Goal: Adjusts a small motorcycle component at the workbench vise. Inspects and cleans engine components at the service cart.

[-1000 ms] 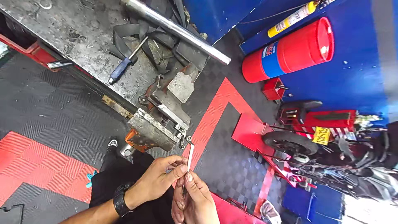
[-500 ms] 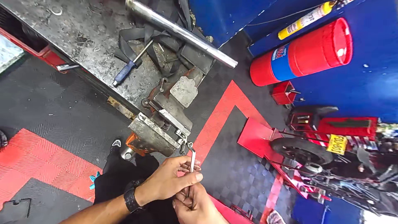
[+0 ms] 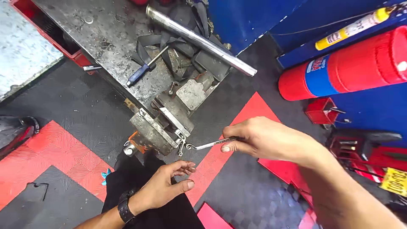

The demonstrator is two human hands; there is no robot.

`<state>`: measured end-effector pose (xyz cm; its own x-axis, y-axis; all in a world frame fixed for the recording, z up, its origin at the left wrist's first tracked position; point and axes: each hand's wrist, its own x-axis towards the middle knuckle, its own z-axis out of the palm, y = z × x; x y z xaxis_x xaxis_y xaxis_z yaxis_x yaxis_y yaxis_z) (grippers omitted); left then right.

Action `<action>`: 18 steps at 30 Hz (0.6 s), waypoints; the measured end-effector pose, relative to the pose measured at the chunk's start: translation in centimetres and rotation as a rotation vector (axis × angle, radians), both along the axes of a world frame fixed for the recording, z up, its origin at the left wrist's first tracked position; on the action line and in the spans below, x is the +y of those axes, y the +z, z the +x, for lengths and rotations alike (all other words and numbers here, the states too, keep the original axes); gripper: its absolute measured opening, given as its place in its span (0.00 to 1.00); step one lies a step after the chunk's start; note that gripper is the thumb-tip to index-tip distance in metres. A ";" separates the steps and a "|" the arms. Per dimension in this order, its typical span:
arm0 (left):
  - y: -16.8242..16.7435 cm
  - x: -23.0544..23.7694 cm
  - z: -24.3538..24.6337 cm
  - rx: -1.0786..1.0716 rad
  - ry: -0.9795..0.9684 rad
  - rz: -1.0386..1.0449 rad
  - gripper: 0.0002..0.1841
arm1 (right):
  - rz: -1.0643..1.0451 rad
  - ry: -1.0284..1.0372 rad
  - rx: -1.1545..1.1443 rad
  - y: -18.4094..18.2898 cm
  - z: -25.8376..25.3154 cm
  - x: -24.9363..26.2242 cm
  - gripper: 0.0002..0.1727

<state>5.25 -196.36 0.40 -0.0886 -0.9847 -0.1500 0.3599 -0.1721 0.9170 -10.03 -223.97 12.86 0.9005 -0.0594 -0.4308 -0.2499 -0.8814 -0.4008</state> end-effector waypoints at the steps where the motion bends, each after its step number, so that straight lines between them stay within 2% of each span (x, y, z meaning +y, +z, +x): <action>1: 0.3 0.2 -0.1 -0.046 0.008 -0.048 0.31 | 0.049 -0.003 0.004 0.1 -0.2 0.4 0.31; 3: 1.1 0.3 -0.1 -0.129 0.012 -0.154 0.37 | 0.203 -0.089 -0.025 -0.7 -1.6 1.8 0.29; 5: 1.8 0.2 -0.3 -0.147 0.007 -0.222 0.39 | 0.347 -0.170 -0.100 -1.3 -3.4 3.4 0.27; 8: 2.4 0.0 -1.2 -0.126 0.016 -0.242 0.39 | 0.361 -0.210 -0.248 -0.4 -4.7 5.9 0.25; 10: 3.2 -0.1 -1.8 -0.067 0.080 -0.283 0.37 | 0.390 -0.308 -0.279 -0.6 -4.3 9.4 0.24; 13: 3.8 0.2 -2.4 0.079 0.304 -0.244 0.28 | 0.477 -0.336 -0.250 -2.4 -3.2 14.4 0.23; 15: 3.6 0.8 -2.0 0.145 0.415 -0.184 0.26 | 0.378 -0.340 -0.267 -2.8 -2.4 15.5 0.23; 18: 3.5 2.2 0.5 0.100 0.518 -0.167 0.27 | 0.068 -0.474 -0.371 -2.8 -1.0 14.8 0.16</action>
